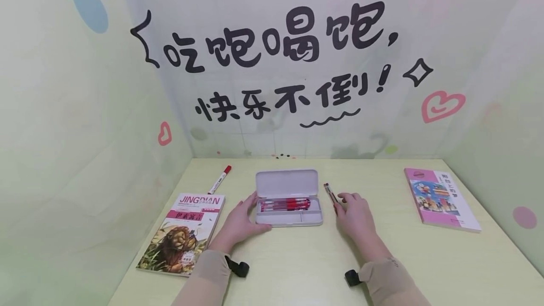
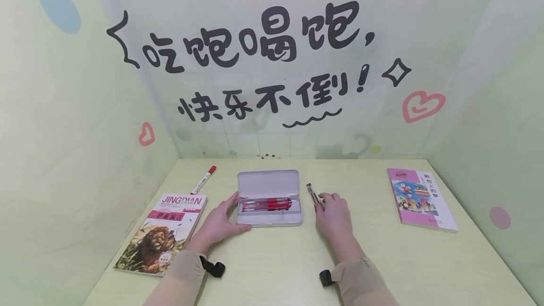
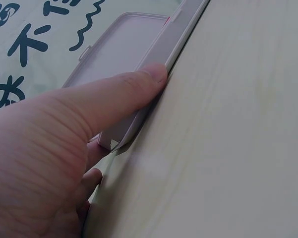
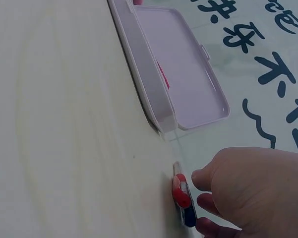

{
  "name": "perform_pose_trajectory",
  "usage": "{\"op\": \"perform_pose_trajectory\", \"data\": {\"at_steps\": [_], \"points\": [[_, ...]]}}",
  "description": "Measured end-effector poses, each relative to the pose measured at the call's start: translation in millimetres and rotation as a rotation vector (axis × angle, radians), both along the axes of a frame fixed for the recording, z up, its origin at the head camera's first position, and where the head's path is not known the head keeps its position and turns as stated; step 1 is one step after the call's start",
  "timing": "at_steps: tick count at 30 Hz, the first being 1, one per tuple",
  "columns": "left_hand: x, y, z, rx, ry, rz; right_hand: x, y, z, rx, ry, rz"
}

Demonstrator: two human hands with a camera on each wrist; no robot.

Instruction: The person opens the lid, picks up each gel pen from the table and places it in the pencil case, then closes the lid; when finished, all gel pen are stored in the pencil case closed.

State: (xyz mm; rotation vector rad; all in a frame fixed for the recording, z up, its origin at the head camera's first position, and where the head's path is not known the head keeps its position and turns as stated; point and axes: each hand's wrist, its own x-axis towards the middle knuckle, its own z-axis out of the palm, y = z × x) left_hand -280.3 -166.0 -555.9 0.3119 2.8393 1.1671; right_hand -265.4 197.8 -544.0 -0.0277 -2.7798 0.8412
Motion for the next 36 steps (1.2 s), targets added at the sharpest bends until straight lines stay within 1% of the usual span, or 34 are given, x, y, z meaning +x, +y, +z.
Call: {"op": "perform_pose_trajectory", "data": {"at_steps": [9,14,21,31,36], "points": [[0.7,0.0,1.5,0.006,-0.011,0.002,1.9,1,0.2,0.000,-0.056,-0.028],[0.8,0.1,1.5,0.017,0.005,-0.006,1.3,4,0.7,0.024,-0.081,-0.044],[0.5,-0.4,1.7,0.024,-0.009,0.003,1.8,9,-0.1,0.074,-0.095,-0.073],[0.4,-0.7,0.9,0.025,-0.008,-0.001,2.3,10,0.5,0.052,-0.100,-0.091],[0.9,-0.4,0.7,0.019,-0.008,-0.004,2.0,11,1.2,0.026,-0.100,-0.116]]}}
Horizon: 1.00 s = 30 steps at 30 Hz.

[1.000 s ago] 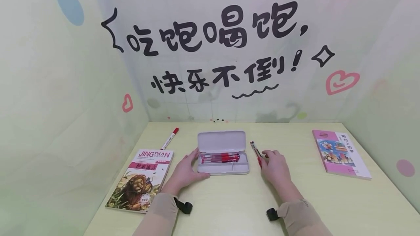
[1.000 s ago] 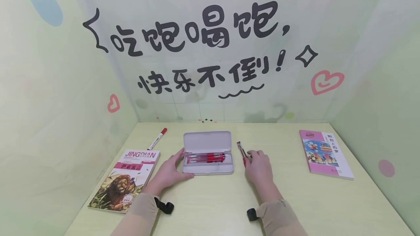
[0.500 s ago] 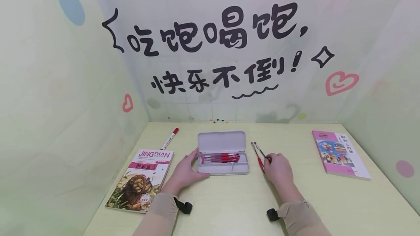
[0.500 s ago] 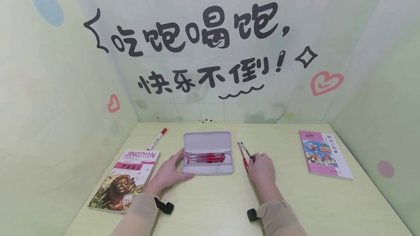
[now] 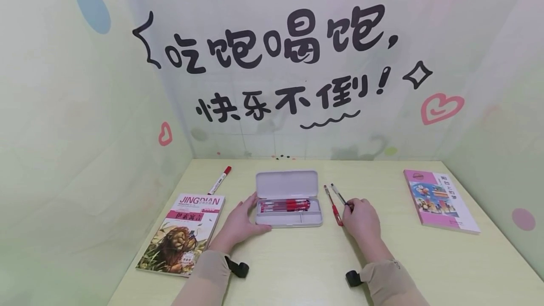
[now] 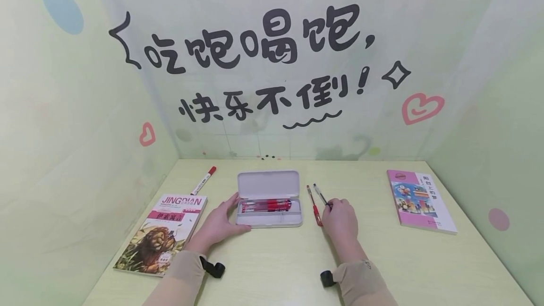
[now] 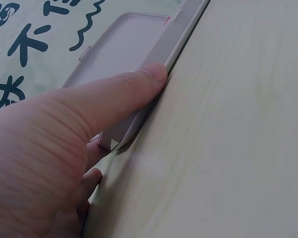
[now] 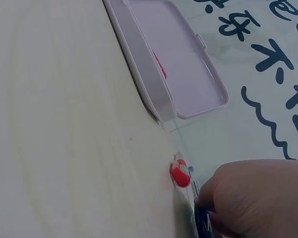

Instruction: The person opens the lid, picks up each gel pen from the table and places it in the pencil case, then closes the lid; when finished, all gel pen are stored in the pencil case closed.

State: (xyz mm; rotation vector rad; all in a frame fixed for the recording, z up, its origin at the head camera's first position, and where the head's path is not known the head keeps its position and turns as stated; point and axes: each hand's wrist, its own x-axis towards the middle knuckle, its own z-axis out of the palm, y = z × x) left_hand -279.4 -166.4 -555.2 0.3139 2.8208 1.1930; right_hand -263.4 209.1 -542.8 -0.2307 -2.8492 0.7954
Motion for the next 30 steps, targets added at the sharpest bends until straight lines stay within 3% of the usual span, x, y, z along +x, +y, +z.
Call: {"op": "perform_pose_trajectory", "data": {"at_steps": [6,11,19,30], "points": [[0.9,-0.5,0.1,-0.004,-0.011,0.007,-0.1,-1,0.0,-0.047,0.055,-0.043],[0.5,-0.7,0.3,-0.004,-0.014,0.007,-5.1,-9,3.9,-0.101,0.194,-0.030],[-0.4,-0.5,0.8,-0.010,-0.012,0.004,-11.1,-35,11.5,-0.077,0.368,0.106],[-2.0,-0.2,-1.0,-0.011,-0.009,0.007,-19.4,-80,15.8,0.116,0.355,0.317]]}}
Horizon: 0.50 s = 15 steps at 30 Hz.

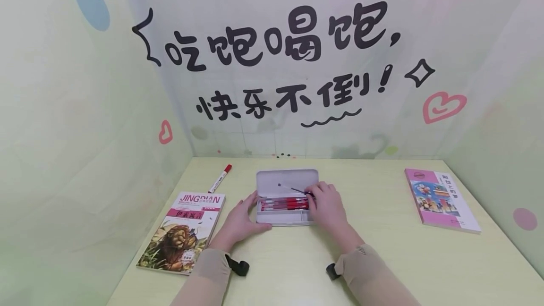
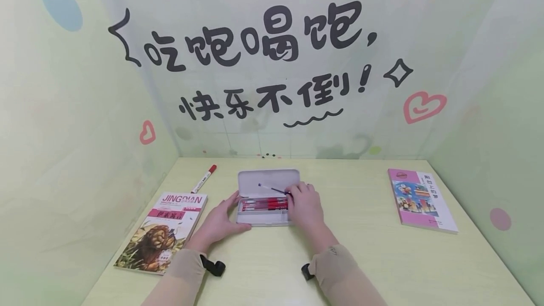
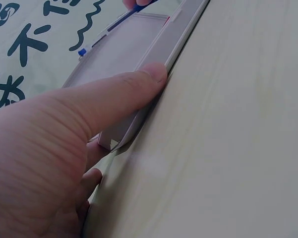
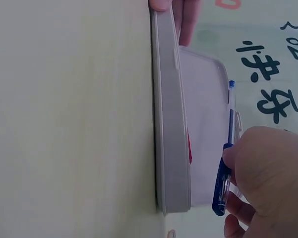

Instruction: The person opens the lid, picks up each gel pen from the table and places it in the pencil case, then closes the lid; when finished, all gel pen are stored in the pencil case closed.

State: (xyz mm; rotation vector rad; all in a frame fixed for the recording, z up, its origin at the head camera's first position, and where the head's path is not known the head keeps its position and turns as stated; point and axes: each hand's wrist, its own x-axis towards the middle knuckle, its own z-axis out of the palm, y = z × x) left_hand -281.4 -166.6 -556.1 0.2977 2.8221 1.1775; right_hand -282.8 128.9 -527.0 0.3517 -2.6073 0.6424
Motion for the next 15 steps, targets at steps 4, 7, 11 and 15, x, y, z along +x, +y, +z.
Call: {"op": "perform_pose_trajectory", "data": {"at_steps": [4,7,11,15], "points": [[-0.3,0.3,-0.6,0.001,-0.002,0.008,-1.1,-12,-2.8,0.102,0.018,0.039],[0.1,0.8,-0.4,-0.001,-0.008,0.015,-0.8,-20,-3.9,0.146,0.042,0.072],[0.6,0.9,-0.1,-0.003,0.006,0.009,0.2,-28,-4.3,0.167,0.026,0.107],[-0.2,0.5,-0.4,0.000,0.013,0.007,0.2,-35,-4.7,0.203,-0.025,0.114]]}}
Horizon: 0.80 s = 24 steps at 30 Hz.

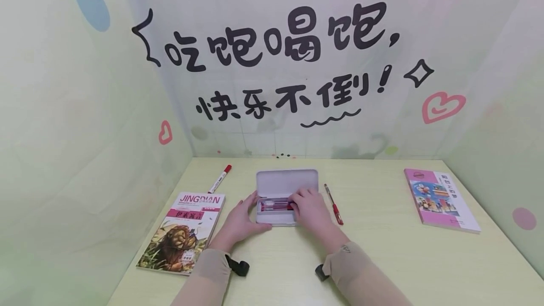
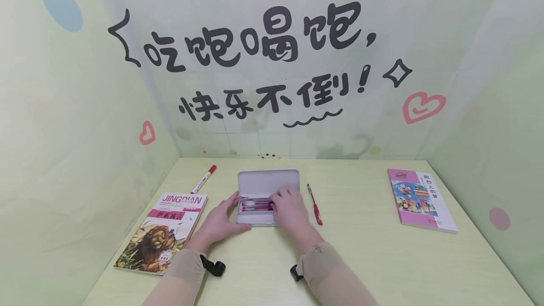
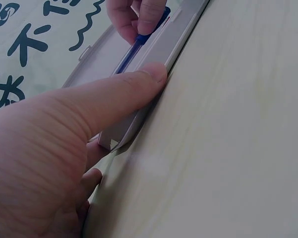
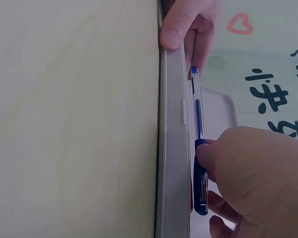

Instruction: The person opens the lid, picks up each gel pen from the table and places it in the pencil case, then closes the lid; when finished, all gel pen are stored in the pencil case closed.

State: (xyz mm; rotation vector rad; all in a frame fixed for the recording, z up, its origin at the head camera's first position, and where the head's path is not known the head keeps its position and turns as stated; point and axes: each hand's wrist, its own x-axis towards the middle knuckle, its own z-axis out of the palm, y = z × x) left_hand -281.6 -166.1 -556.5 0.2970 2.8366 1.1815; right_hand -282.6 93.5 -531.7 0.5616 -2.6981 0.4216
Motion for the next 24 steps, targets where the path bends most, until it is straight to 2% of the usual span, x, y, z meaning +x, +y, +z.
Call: {"op": "perform_pose_trajectory", "data": {"at_steps": [8,14,19,24], "points": [[-2.1,-0.6,-2.1,0.001,0.006,-0.006,0.8,-10,1.9,0.031,-0.088,-0.024],[-1.3,-1.2,-1.4,-0.002,0.001,-0.006,2.8,-11,1.6,0.005,-0.100,-0.025],[-0.1,-1.4,-1.2,0.004,0.001,-0.009,3.5,-7,-1.1,-0.081,-0.111,-0.038],[-0.1,-0.6,-0.7,0.006,-0.010,0.001,0.2,6,-6.4,-0.194,-0.052,-0.106]]}}
